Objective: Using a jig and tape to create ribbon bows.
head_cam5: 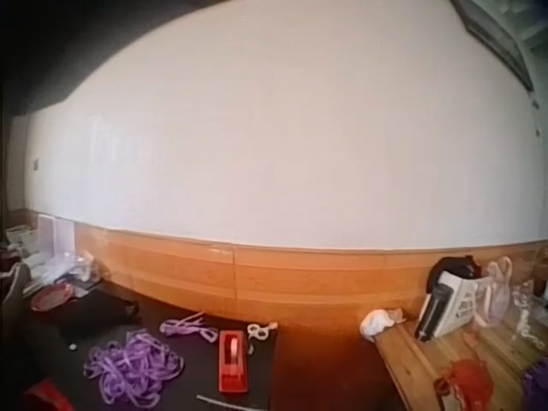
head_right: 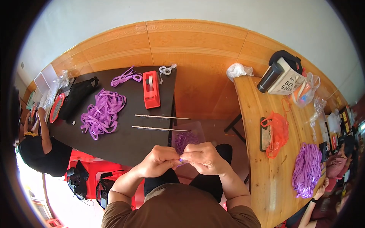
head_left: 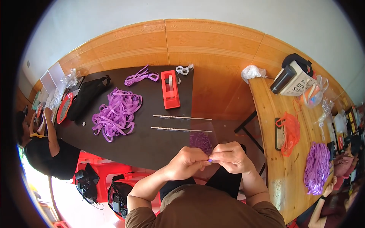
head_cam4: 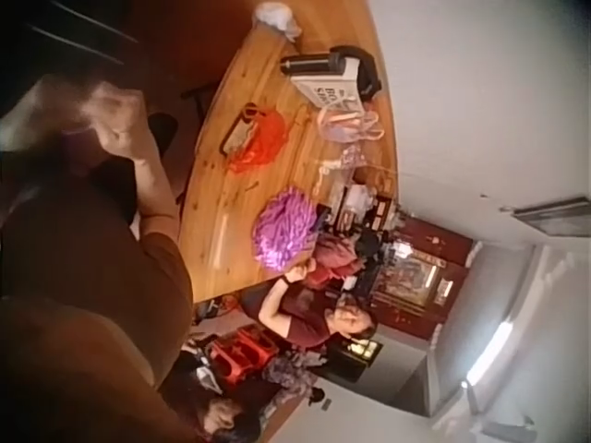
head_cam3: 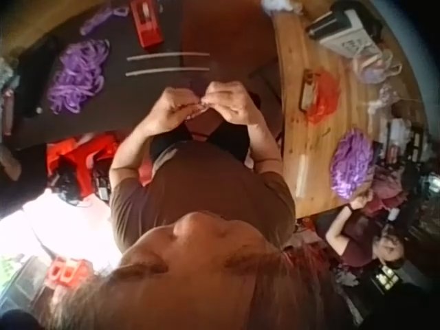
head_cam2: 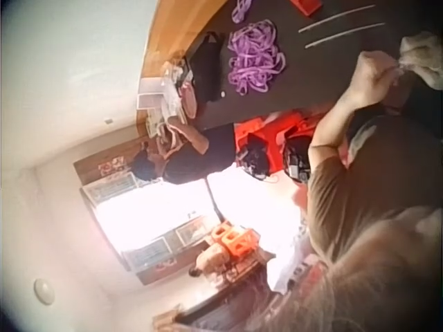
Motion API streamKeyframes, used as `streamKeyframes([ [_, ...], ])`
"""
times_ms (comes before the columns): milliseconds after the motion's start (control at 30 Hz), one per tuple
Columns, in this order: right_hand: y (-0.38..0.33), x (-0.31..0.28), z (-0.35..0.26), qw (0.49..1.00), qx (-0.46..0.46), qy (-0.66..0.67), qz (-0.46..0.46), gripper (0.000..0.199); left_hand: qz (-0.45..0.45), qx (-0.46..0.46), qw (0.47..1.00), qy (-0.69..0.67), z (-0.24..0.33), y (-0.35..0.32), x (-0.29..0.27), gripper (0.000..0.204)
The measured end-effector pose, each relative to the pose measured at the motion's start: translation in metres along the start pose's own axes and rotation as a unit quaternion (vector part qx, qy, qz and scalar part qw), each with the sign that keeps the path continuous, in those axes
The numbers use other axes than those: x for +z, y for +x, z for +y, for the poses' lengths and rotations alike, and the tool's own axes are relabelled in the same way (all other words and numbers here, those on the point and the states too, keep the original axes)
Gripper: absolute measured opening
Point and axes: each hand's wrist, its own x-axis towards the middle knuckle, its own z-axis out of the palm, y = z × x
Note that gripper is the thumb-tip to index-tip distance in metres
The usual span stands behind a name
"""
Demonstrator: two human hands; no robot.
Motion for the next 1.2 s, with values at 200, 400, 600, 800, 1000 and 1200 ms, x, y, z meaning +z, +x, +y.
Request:
streamKeyframes([
  [200,0.002,0.01,-0.005,0.997,0.05,-0.017,0.056,0.02,0.093,0.072,0.938,0.327,0.012,0.0,0.013,0.01],
  [400,-0.005,-0.005,0.0,0.987,0.139,0.001,0.082,0.032,0.121,-0.163,0.979,-0.015,0.002,-0.001,0.004,0.012],
  [600,-0.018,0.007,0.02,0.981,0.019,-0.168,0.092,0.032,0.079,-0.253,0.918,-0.295,-0.023,-0.004,0.008,0.014],
  [800,-0.019,-0.002,0.028,0.958,-0.008,-0.27,0.094,0.021,0.067,-0.253,0.904,-0.337,-0.024,-0.007,0.008,0.015],
  [1000,-0.026,0.003,0.033,0.94,-0.023,-0.321,0.108,0.022,0.086,-0.261,0.873,-0.403,-0.026,-0.008,0.004,0.016],
  [1200,-0.035,0.01,0.037,0.88,-0.047,-0.441,0.169,0.026,0.084,-0.244,0.888,-0.381,-0.026,-0.009,0.002,0.016],
])
